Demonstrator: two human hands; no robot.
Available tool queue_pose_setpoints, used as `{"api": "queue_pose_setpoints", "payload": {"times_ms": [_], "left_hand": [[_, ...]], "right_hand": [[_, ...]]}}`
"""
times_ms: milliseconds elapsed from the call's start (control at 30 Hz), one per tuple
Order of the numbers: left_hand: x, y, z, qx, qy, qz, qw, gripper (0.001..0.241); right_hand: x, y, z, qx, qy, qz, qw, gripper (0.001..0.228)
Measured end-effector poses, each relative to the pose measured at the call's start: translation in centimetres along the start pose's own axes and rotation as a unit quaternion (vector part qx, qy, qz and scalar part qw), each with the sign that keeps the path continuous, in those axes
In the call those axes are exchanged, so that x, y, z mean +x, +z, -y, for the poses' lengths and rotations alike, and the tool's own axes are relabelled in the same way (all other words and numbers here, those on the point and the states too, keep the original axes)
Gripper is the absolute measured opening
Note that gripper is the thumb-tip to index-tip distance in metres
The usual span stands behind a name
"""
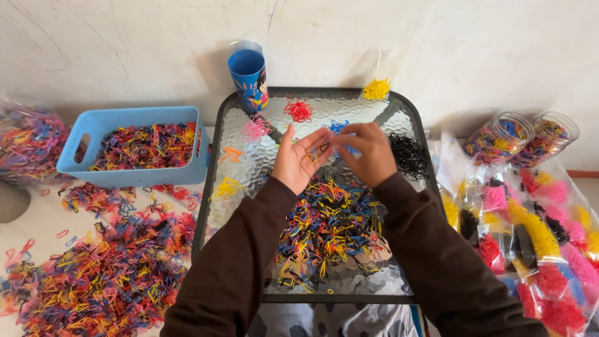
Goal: The person sorts colored rubber bands from a central pile into separate piles and containers on a table by hand.
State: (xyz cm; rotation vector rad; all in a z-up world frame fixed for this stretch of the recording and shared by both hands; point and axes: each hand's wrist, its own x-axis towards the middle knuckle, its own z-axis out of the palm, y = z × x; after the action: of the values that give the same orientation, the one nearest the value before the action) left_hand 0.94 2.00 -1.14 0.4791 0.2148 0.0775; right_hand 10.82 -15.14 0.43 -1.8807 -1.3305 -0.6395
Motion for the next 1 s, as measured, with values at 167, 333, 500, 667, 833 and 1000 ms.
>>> {"api": "queue_pose_setpoints", "payload": {"times_ms": [167,333,500,667,833,1000], "left_hand": [[0.2,-0.4,0.3,0.024,-0.014,0.022,0.999,0.087],[0.9,-1.1,0.7,0.038,-0.018,0.037,0.998,0.089],[2.2,-2.9,1.3,0.009,-0.026,0.040,0.999,0.084],[0.6,-1.1,0.3,-0.004,-0.027,0.029,0.999,0.080],[0.9,-1.1,0.8,0.023,-0.014,0.023,0.999,0.068],[1.7,-1.8,1.5,0.096,0.007,0.032,0.995,0.042]], "right_hand": [[0.7,-0.1,3.0,-0.032,-0.054,0.044,0.997,0.018],[-0.7,1.6,1.2,-0.060,-0.062,0.057,0.995,0.014],[-1.3,2.4,0.4,-0.068,-0.051,0.056,0.995,0.008],[-0.8,1.8,-0.2,-0.019,-0.014,0.038,0.999,0.003],[-1.0,0.9,-0.8,-0.013,0.035,0.018,0.999,0.005],[-0.3,0.2,0.1,-0.108,-0.042,0.014,0.993,0.005]]}}
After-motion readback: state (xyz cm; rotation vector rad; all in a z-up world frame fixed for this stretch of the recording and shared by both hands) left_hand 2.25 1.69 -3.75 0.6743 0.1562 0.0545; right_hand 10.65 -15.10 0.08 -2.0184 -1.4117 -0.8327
